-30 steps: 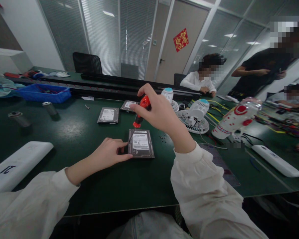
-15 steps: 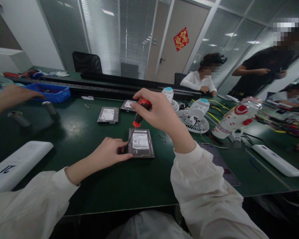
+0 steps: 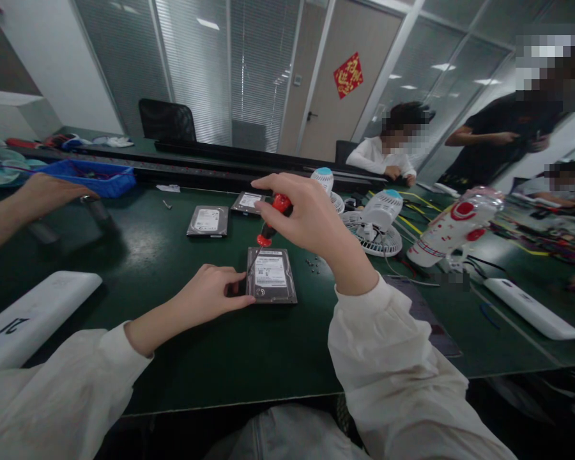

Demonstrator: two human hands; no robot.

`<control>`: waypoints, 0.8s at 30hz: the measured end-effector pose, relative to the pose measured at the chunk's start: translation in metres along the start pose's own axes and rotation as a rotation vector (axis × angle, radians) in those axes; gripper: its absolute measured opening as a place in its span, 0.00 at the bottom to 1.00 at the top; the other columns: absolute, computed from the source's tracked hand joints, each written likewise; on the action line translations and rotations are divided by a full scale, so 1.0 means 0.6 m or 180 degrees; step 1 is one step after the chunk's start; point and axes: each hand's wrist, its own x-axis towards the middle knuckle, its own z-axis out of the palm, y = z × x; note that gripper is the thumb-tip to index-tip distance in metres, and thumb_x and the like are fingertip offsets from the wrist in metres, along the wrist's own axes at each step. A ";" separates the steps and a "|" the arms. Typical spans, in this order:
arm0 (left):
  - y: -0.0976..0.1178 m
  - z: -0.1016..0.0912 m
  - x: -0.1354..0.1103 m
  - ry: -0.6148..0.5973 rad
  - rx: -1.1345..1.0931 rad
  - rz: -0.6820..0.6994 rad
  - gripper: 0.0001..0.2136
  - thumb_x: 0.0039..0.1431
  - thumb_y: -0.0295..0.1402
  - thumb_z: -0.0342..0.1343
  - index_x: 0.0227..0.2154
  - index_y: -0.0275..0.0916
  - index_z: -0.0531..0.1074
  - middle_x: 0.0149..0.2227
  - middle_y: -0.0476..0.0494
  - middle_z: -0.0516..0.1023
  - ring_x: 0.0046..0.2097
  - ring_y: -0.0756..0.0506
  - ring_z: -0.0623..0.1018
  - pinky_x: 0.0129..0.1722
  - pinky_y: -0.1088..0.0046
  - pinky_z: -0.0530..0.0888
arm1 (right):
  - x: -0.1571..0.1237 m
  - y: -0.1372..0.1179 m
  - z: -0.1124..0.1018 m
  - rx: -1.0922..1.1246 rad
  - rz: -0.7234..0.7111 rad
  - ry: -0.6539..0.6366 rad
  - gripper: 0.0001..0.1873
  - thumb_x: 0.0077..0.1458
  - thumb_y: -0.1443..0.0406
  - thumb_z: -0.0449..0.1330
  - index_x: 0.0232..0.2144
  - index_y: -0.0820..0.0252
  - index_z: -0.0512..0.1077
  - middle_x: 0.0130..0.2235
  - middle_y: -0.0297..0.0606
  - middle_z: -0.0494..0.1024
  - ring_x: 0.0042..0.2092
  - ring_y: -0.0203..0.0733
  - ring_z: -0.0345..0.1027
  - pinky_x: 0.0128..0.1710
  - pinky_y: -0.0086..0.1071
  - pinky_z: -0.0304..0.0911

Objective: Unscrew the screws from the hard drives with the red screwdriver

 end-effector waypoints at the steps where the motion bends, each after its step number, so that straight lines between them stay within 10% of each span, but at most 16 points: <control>1: 0.000 0.000 0.000 0.0004 -0.0001 -0.0002 0.23 0.68 0.51 0.59 0.52 0.38 0.82 0.36 0.45 0.82 0.36 0.43 0.79 0.36 0.67 0.68 | 0.000 0.001 0.001 0.0114 -0.0083 0.0027 0.18 0.67 0.63 0.57 0.56 0.61 0.74 0.49 0.45 0.81 0.46 0.48 0.74 0.50 0.43 0.68; 10: 0.001 0.000 -0.001 0.0012 -0.0048 -0.0049 0.23 0.67 0.52 0.59 0.51 0.39 0.82 0.36 0.45 0.81 0.36 0.42 0.79 0.37 0.66 0.69 | -0.004 -0.009 -0.006 -0.0101 0.0085 -0.0120 0.29 0.68 0.61 0.55 0.69 0.57 0.66 0.49 0.43 0.77 0.41 0.45 0.68 0.45 0.42 0.68; 24: -0.009 0.005 -0.002 0.0014 -0.0113 0.0025 0.23 0.68 0.52 0.59 0.51 0.38 0.82 0.36 0.45 0.80 0.35 0.43 0.78 0.36 0.67 0.69 | -0.002 0.017 -0.010 0.0477 -0.0149 0.0029 0.19 0.61 0.69 0.58 0.54 0.63 0.72 0.50 0.45 0.82 0.49 0.47 0.75 0.53 0.41 0.69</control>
